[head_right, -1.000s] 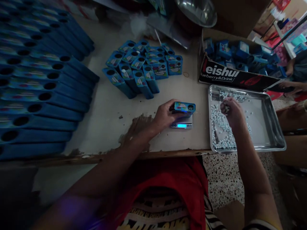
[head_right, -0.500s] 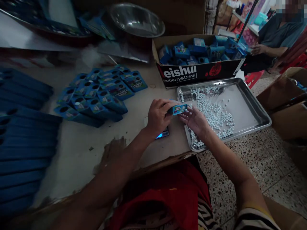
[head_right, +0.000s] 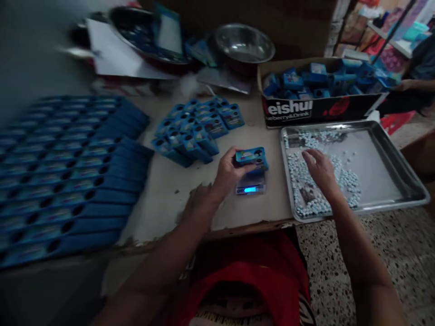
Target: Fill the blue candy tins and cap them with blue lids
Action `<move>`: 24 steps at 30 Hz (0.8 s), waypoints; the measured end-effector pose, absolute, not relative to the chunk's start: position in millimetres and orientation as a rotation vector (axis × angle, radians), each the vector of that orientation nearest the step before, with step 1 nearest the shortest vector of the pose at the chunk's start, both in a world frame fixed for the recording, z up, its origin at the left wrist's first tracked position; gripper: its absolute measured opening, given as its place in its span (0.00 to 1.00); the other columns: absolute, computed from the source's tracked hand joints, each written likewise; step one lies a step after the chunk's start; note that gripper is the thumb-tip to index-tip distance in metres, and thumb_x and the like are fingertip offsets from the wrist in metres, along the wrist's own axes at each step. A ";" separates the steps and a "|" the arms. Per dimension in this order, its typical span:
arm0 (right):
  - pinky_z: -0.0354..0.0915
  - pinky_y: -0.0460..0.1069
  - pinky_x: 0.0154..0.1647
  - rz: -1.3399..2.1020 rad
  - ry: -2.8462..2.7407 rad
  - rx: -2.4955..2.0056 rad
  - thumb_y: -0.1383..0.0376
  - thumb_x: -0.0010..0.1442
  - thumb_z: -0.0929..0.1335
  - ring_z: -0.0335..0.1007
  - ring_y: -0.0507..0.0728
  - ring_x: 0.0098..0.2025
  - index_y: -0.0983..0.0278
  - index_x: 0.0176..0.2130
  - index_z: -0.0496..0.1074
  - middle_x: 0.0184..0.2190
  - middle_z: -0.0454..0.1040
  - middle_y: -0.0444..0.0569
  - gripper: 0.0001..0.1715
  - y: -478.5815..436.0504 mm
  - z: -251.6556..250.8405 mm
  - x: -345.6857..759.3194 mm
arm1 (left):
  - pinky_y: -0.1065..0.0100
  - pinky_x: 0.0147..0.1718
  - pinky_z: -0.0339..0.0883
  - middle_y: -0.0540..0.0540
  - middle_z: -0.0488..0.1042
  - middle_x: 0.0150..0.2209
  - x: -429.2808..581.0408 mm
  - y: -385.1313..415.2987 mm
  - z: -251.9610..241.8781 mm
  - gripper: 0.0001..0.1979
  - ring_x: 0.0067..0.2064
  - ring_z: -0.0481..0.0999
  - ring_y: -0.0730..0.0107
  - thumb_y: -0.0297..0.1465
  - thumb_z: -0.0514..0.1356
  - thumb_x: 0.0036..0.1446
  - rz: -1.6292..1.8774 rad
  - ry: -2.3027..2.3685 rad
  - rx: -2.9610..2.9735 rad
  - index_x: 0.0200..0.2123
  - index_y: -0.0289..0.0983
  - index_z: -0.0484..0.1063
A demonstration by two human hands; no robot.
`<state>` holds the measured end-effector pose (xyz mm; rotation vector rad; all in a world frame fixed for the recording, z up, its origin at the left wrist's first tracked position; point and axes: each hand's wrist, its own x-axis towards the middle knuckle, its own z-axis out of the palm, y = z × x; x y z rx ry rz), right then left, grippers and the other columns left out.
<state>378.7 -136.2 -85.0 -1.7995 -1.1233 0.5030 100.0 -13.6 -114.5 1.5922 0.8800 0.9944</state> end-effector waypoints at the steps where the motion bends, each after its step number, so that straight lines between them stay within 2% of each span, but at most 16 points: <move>1: 0.61 0.69 0.72 0.297 -1.256 -1.897 0.46 0.67 0.72 0.74 0.71 0.63 0.58 0.40 0.83 0.54 0.83 0.58 0.20 -132.4 -87.9 384.2 | 0.63 0.42 0.76 0.52 0.76 0.35 92.6 -12.6 -113.9 0.27 0.38 0.80 0.63 0.43 0.77 0.46 0.972 0.875 1.579 0.44 0.40 0.73; 3: 0.60 0.70 0.70 0.074 -1.428 -1.998 0.44 0.69 0.70 0.75 0.72 0.61 0.59 0.39 0.84 0.53 0.83 0.60 0.24 -121.7 -97.3 389.7 | 0.64 0.41 0.75 0.53 0.74 0.32 80.1 -11.7 -113.7 0.27 0.37 0.78 0.64 0.42 0.77 0.43 0.922 0.868 1.556 0.42 0.40 0.72; 5: 0.64 0.68 0.66 0.033 -1.501 -2.012 0.44 0.71 0.67 0.77 0.70 0.55 0.59 0.41 0.84 0.50 0.85 0.60 0.26 -111.7 -108.3 388.8 | 0.65 0.41 0.73 0.54 0.73 0.32 71.2 -12.9 -115.6 0.27 0.36 0.77 0.65 0.42 0.77 0.43 0.903 0.871 1.548 0.42 0.40 0.72; 10: 0.65 0.65 0.63 -0.133 -1.491 -2.016 0.49 0.71 0.67 0.77 0.68 0.52 0.60 0.41 0.83 0.47 0.85 0.59 0.21 -103.9 -126.5 391.4 | 0.65 0.42 0.73 0.51 0.75 0.36 61.5 -18.2 -126.5 0.28 0.39 0.77 0.64 0.44 0.78 0.45 0.903 0.819 1.538 0.45 0.40 0.73; 14: 0.65 0.65 0.63 -0.282 -1.486 -2.050 0.51 0.71 0.66 0.76 0.69 0.51 0.59 0.42 0.83 0.45 0.84 0.58 0.21 -108.7 -129.7 406.1 | 0.60 0.51 0.76 0.43 0.80 0.48 58.4 -21.0 -128.5 0.33 0.49 0.81 0.58 0.42 0.80 0.45 0.913 0.799 1.582 0.52 0.39 0.75; 18: 0.65 0.68 0.65 -0.330 -1.627 -1.998 0.48 0.71 0.66 0.76 0.71 0.53 0.61 0.44 0.83 0.46 0.84 0.62 0.24 -109.9 -134.0 413.6 | 0.52 0.66 0.71 0.35 0.77 0.62 50.3 -25.7 -121.2 0.39 0.65 0.78 0.49 0.43 0.81 0.48 1.022 0.781 1.651 0.61 0.40 0.73; 20: 0.66 0.70 0.65 -0.351 -1.659 -1.979 0.47 0.71 0.66 0.75 0.73 0.54 0.61 0.45 0.84 0.47 0.83 0.63 0.25 -109.1 -136.4 414.5 | 0.51 0.67 0.70 0.35 0.77 0.63 45.1 -29.3 -115.8 0.35 0.66 0.77 0.49 0.43 0.79 0.54 1.089 0.821 1.675 0.61 0.41 0.73; 24: 0.68 0.72 0.62 -0.310 -1.714 -1.952 0.46 0.70 0.66 0.75 0.76 0.54 0.59 0.48 0.83 0.47 0.82 0.62 0.24 -107.2 -139.2 413.5 | 0.51 0.66 0.71 0.37 0.81 0.58 37.2 -37.0 -104.4 0.22 0.62 0.80 0.53 0.39 0.74 0.62 1.229 0.954 1.692 0.56 0.40 0.76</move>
